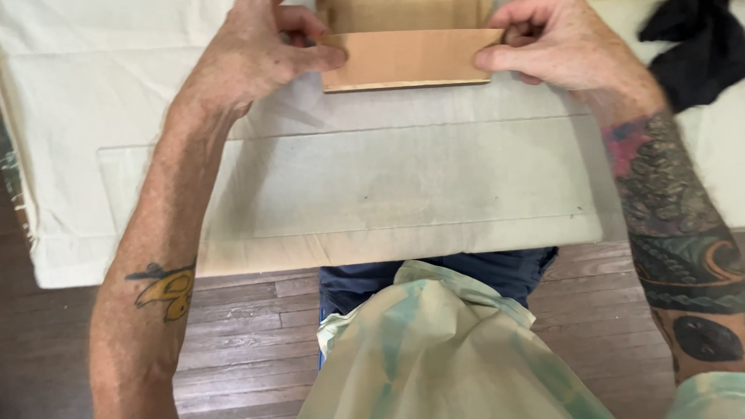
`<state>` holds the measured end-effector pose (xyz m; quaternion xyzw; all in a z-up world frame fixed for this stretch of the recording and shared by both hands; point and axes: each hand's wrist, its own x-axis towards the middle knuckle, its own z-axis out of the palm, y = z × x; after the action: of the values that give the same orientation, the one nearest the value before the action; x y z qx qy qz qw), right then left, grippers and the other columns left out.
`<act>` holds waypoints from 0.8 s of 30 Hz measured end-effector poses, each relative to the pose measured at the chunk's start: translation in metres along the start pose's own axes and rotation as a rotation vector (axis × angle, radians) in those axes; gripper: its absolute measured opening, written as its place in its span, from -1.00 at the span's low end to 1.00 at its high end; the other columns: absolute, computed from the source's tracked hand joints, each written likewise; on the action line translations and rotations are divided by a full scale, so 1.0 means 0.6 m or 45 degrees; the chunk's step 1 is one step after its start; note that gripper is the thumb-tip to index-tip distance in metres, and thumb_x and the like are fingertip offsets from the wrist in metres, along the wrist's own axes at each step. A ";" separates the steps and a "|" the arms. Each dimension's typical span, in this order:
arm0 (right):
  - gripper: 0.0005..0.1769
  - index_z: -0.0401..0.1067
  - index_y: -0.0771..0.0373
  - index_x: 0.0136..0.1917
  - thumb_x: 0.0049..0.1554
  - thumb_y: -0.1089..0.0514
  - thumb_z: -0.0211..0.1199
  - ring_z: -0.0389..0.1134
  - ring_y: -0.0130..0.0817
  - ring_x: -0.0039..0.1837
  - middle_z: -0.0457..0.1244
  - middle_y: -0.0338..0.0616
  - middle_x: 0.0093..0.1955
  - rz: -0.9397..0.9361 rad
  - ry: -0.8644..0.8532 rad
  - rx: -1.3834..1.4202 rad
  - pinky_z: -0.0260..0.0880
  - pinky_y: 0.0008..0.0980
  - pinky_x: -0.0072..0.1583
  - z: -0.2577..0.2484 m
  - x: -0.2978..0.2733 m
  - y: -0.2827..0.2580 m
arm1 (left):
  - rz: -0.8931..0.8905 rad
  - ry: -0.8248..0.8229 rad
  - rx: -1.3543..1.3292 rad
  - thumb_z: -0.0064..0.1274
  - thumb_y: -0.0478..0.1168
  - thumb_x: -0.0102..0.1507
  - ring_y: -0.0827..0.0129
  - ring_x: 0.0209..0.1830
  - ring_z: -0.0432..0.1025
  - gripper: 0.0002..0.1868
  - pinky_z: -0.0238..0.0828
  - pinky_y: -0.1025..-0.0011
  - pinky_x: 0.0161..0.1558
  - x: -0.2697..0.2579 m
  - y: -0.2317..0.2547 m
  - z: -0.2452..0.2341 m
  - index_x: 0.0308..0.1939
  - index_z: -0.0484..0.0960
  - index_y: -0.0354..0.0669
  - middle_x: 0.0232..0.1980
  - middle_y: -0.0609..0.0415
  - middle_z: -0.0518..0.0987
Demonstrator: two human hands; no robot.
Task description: Finishing a small wooden box by wiping it and attaching a decorative strip
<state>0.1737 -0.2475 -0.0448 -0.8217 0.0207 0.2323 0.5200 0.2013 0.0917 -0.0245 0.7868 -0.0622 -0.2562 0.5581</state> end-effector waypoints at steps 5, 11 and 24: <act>-0.75 0.48 0.23 0.10 0.20 0.20 0.47 0.14 -0.66 -0.32 0.22 -0.34 -0.26 0.003 -0.034 -0.169 0.14 -0.65 -0.30 -0.005 -0.006 -0.013 | 0.315 -0.040 -0.069 0.30 -0.47 0.12 0.63 -0.28 0.44 -0.49 0.36 0.65 -0.41 0.014 -0.032 -0.003 0.03 0.41 -0.02 0.13 0.16 0.44; -0.67 0.48 0.26 0.17 0.17 0.20 0.48 0.11 -0.66 -0.35 0.23 -0.31 -0.23 -0.052 -0.021 -0.096 0.12 -0.66 -0.35 -0.013 0.005 0.028 | 0.063 -0.033 0.050 0.31 -0.31 0.11 0.73 -0.39 0.30 -0.43 0.18 0.65 -0.40 0.003 -0.008 -0.004 0.12 0.37 0.07 -0.33 0.37 0.43; -0.77 0.45 0.19 0.03 0.22 0.18 0.49 0.20 -0.67 -0.34 0.26 -0.32 -0.24 -0.153 -0.032 -0.123 0.21 -0.71 -0.29 -0.007 -0.009 0.016 | 0.235 -0.061 0.002 0.29 -0.38 0.13 0.71 -0.33 0.33 -0.52 0.24 0.68 -0.35 0.009 -0.029 -0.002 0.01 0.39 0.05 -0.08 0.29 0.47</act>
<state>0.1674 -0.2567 -0.0494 -0.8427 -0.0463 0.2117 0.4929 0.2034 0.0968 -0.0416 0.7717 -0.1480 -0.2224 0.5771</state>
